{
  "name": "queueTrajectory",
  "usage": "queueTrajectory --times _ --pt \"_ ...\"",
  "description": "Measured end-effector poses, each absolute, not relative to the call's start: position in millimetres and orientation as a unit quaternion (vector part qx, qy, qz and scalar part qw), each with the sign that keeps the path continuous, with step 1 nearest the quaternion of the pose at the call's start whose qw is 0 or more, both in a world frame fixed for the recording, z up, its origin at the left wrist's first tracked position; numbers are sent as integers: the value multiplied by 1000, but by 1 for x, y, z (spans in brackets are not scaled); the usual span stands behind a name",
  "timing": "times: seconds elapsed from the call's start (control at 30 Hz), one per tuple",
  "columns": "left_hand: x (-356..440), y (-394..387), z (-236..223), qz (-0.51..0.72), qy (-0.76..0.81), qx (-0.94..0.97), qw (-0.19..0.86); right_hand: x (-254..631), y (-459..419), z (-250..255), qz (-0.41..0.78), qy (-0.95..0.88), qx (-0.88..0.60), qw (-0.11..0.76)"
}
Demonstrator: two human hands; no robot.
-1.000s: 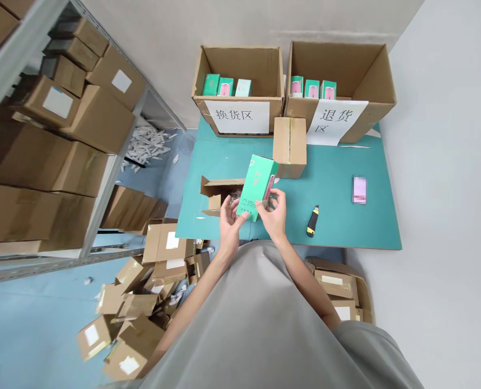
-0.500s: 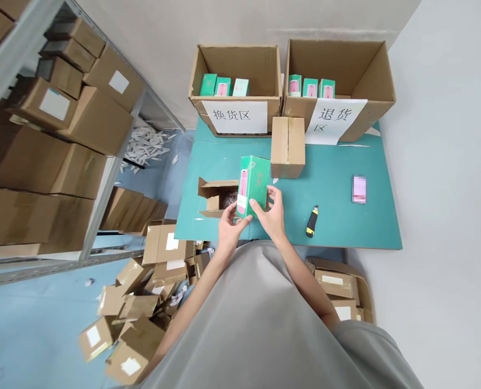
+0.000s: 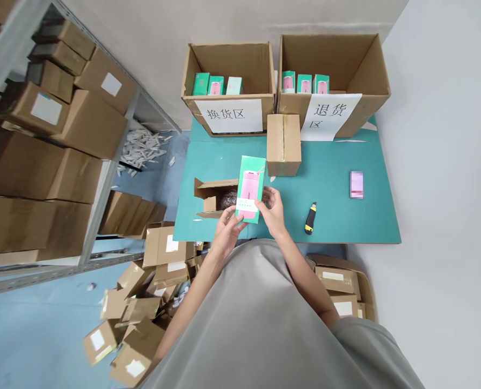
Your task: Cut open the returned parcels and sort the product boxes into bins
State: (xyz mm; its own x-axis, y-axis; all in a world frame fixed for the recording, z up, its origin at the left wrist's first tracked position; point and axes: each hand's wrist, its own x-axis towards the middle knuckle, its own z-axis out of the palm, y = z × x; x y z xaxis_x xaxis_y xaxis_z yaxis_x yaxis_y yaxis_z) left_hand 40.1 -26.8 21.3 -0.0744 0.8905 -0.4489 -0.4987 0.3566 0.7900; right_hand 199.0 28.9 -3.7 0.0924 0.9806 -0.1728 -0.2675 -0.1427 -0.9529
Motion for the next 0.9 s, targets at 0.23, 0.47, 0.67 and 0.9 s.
queueTrajectory --times 0.23,0.47,0.67,0.9 --pt "45 -29 15 552 560 236 571 198 31 7 552 -402 -496 537" --pt "52 -38 27 549 628 399 380 187 26 24 503 -452 -503 538" --pt "45 -34 30 561 604 329 461 193 30 26 505 -447 -489 553" --pt "32 -36 19 534 509 152 658 219 61 20 488 -447 -494 564"
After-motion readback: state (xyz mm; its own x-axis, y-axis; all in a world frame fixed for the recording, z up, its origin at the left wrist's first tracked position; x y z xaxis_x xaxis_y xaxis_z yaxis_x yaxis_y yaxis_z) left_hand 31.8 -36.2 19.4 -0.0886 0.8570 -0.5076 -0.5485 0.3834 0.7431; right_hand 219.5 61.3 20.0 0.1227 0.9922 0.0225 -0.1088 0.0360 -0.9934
